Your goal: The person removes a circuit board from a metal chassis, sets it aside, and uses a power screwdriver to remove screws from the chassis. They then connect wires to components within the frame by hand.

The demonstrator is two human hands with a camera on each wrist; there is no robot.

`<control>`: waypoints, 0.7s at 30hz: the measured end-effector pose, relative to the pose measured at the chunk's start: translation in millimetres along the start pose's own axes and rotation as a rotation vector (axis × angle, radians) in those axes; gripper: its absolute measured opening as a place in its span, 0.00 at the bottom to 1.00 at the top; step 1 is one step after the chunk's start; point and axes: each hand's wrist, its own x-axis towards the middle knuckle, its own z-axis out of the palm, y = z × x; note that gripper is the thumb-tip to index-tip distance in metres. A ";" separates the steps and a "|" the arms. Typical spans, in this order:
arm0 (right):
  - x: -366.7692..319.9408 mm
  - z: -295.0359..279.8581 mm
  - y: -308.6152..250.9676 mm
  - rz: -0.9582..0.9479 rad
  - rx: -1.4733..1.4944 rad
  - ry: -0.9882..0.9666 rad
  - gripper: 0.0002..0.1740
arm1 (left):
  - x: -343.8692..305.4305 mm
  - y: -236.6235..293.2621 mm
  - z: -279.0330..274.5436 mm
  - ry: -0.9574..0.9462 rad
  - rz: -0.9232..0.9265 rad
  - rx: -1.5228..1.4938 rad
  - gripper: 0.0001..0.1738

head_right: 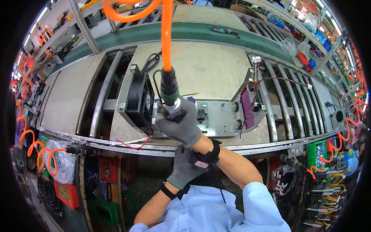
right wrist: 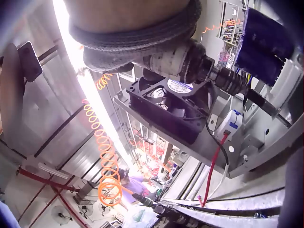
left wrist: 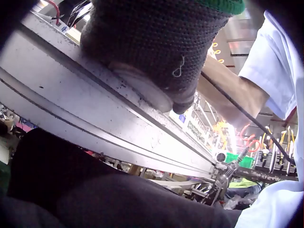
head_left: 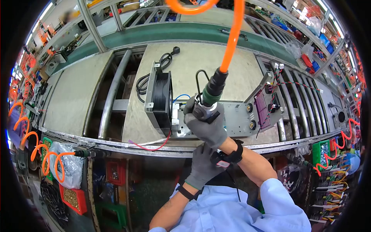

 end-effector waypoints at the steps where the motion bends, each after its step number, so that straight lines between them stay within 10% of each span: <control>1: -0.1 -2.4 5.7 0.000 -0.023 -0.017 0.07 | 0.4 0.3 -0.7 0.010 0.006 -0.010 0.44; 21: -73.4 -85.2 -8.2 0.087 0.031 0.082 0.21 | 4.6 8.0 -1.1 0.077 0.058 0.143 0.44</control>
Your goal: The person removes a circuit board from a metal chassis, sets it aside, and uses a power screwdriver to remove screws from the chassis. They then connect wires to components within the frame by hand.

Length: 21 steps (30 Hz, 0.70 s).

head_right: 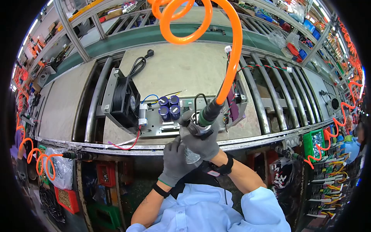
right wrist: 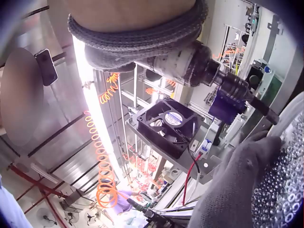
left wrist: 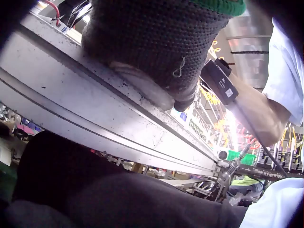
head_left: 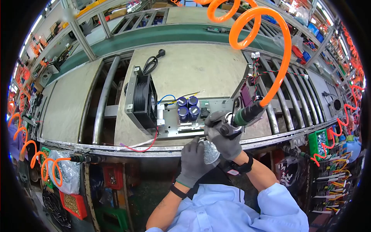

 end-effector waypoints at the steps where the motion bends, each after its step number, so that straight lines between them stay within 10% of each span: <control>1: 0.5 1.8 -1.0 0.029 0.040 -0.006 0.21 | -0.5 -0.4 2.1 0.008 0.005 -0.005 0.44; 21: 27.2 5.7 -14.8 -0.013 -0.030 0.082 0.20 | 1.8 0.3 -3.7 -0.085 -0.043 0.012 0.41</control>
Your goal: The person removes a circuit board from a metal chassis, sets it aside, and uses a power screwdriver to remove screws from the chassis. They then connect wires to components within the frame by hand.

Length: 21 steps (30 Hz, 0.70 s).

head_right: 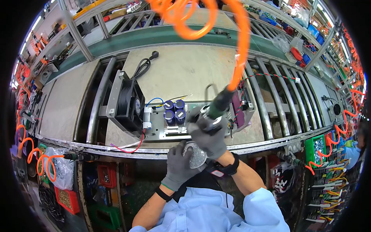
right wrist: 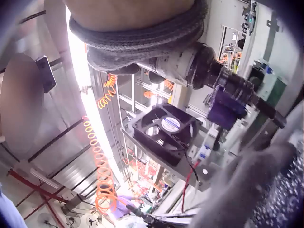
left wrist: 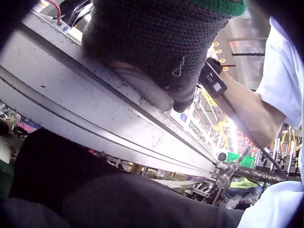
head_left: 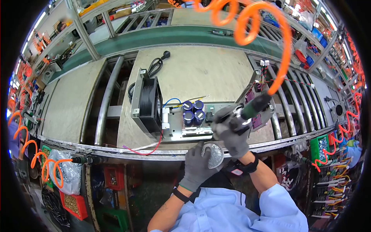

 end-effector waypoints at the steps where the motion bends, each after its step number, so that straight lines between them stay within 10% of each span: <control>1: 10.4 -3.8 -3.0 -0.033 0.045 -0.009 0.19 | -1.3 -2.4 2.2 -0.010 0.001 -0.004 0.42; 4: 45.5 11.1 -26.1 -0.094 0.187 0.238 0.10 | -1.6 -2.0 1.5 -0.008 0.006 0.007 0.43; 21: 122.3 -0.8 34.8 -0.105 -0.074 0.217 0.10 | 0.3 2.7 5.0 0.011 -0.041 0.055 0.47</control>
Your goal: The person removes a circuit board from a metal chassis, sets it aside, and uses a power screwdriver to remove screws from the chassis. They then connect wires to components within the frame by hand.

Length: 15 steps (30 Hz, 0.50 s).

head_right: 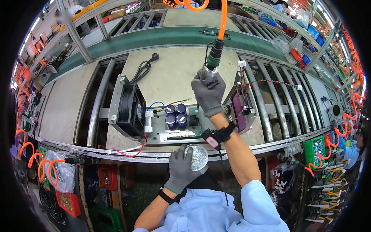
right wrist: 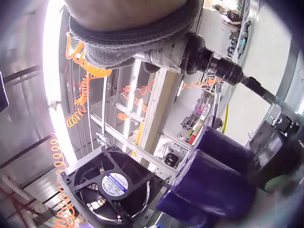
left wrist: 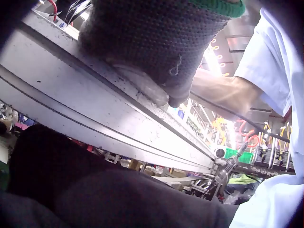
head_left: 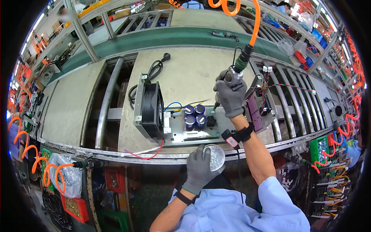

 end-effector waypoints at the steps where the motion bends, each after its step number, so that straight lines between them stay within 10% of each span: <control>1: 1.1 0.1 -0.9 0.009 -0.003 -0.003 0.10 | 0.0 -0.4 0.1 -0.002 0.001 -0.001 0.47; 15: -19.1 -7.0 -9.8 -0.199 -0.009 -0.095 0.08 | -4.0 -0.8 -1.6 0.033 0.032 -0.003 0.47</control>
